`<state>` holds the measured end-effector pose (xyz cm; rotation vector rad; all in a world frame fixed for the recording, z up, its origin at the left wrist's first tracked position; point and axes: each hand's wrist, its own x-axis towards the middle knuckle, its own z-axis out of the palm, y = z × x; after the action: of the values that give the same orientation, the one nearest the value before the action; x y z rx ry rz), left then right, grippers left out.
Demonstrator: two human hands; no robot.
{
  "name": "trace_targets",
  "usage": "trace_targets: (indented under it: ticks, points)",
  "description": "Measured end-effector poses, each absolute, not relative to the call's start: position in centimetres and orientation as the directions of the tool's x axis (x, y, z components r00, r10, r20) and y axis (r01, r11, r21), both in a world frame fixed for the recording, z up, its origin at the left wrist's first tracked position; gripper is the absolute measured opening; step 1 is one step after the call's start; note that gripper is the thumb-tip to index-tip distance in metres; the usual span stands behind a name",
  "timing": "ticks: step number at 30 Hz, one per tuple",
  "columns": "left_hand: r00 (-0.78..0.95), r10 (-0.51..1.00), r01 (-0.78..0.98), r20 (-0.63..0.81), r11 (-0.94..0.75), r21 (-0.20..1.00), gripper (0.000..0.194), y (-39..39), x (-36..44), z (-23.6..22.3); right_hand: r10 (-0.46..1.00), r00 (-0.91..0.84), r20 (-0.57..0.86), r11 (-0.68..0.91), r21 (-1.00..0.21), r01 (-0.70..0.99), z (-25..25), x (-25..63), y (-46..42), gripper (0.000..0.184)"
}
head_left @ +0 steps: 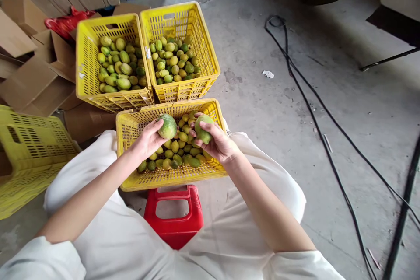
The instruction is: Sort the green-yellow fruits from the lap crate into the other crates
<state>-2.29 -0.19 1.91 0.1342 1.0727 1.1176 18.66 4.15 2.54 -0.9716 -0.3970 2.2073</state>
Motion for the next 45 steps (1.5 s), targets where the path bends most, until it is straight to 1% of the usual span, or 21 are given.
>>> trace_targets:
  ticks: [2, 4, 7, 10, 12, 14, 17, 21, 26, 29, 32, 35, 40, 42, 45]
  points:
    - [0.054, 0.792, -0.630, -0.608, 0.499, 0.594, 0.031, -0.4, -2.2, 1.6, 0.670, -0.527, -0.522, -0.742, -0.487, -0.461, 2.4, 18.7, 4.2, 0.048]
    - [0.081, 0.800, -0.620, -0.595, 0.508, 0.598, 0.035, -0.6, -2.1, 1.5, 0.674, -0.508, -0.536, -0.739, -0.494, -0.459, 2.2, 18.7, 4.2, 0.051]
    - [0.105, 0.807, -0.626, -0.581, 0.508, 0.592, 0.035, -0.7, -2.0, 1.7, 0.699, -0.415, -0.582, -0.713, -0.526, -0.464, 2.0, 18.6, 4.2, 0.044]
    - [0.128, 0.798, -0.633, -0.589, 0.523, 0.571, 0.033, -0.7, -2.1, 2.2, 0.707, -0.368, -0.604, -0.694, -0.495, -0.522, 2.1, 18.6, 4.3, 0.033]
    - [0.158, 0.791, -0.644, -0.592, 0.536, 0.545, 0.035, -0.6, -2.2, 2.5, 0.715, -0.367, -0.595, -0.682, -0.479, -0.553, 2.2, 18.6, 4.4, 0.036]
    - [0.189, 0.793, -0.654, -0.580, 0.542, 0.528, 0.036, -0.6, -2.3, 2.4, 0.734, -0.363, -0.575, -0.667, -0.504, -0.549, 2.4, 18.6, 4.5, 0.040]
    - [0.220, 0.812, -0.623, -0.541, 0.544, 0.563, 0.041, -0.7, -2.5, 1.9, 0.749, -0.356, -0.558, -0.657, -0.561, -0.504, 2.5, 18.7, 4.5, 0.045]
    - [0.261, 0.847, -0.580, -0.463, 0.522, 0.626, 0.050, -0.9, -2.6, 0.9, 0.722, -0.404, -0.561, -0.691, -0.560, -0.457, 2.4, 18.9, 4.4, 0.050]
    - [0.285, 0.866, -0.562, -0.412, 0.499, 0.660, 0.048, -1.0, -2.5, 1.3, 0.734, -0.389, -0.557, -0.679, -0.576, -0.455, 2.0, 18.8, 4.3, 0.050]
    - [0.313, 0.851, -0.595, -0.422, 0.522, 0.611, 0.043, -0.9, -2.5, 1.6, 0.739, -0.383, -0.554, -0.672, -0.562, -0.482, 2.0, 18.8, 4.4, 0.044]
    - [0.350, 0.820, -0.622, -0.453, 0.565, 0.542, 0.043, -0.8, -2.7, 1.6, 0.728, -0.454, -0.515, -0.686, -0.524, -0.505, 2.0, 18.9, 4.7, 0.042]
    - [0.320, 0.821, -0.617, -0.474, 0.560, 0.553, 0.046, -0.7, -2.7, 1.5, 0.720, -0.482, -0.499, -0.694, -0.522, -0.496, 1.9, 18.8, 4.6, 0.040]
    - [0.253, 0.839, -0.663, -0.482, 0.513, 0.546, 0.053, -0.7, -2.7, 1.6, 0.691, -0.472, -0.548, -0.723, -0.509, -0.467, 1.9, 18.4, 4.2, 0.042]
    - [0.222, 0.835, -0.669, -0.504, 0.506, 0.544, 0.049, -0.7, -2.6, 1.6, 0.696, -0.464, -0.548, -0.717, -0.502, -0.483, 1.9, 18.3, 4.1, 0.045]
    - [0.183, 0.805, -0.655, -0.564, 0.528, 0.541, 0.037, -0.7, -2.4, 1.9, 0.703, -0.463, -0.541, -0.711, -0.513, -0.481, 1.8, 18.2, 4.0, 0.048]
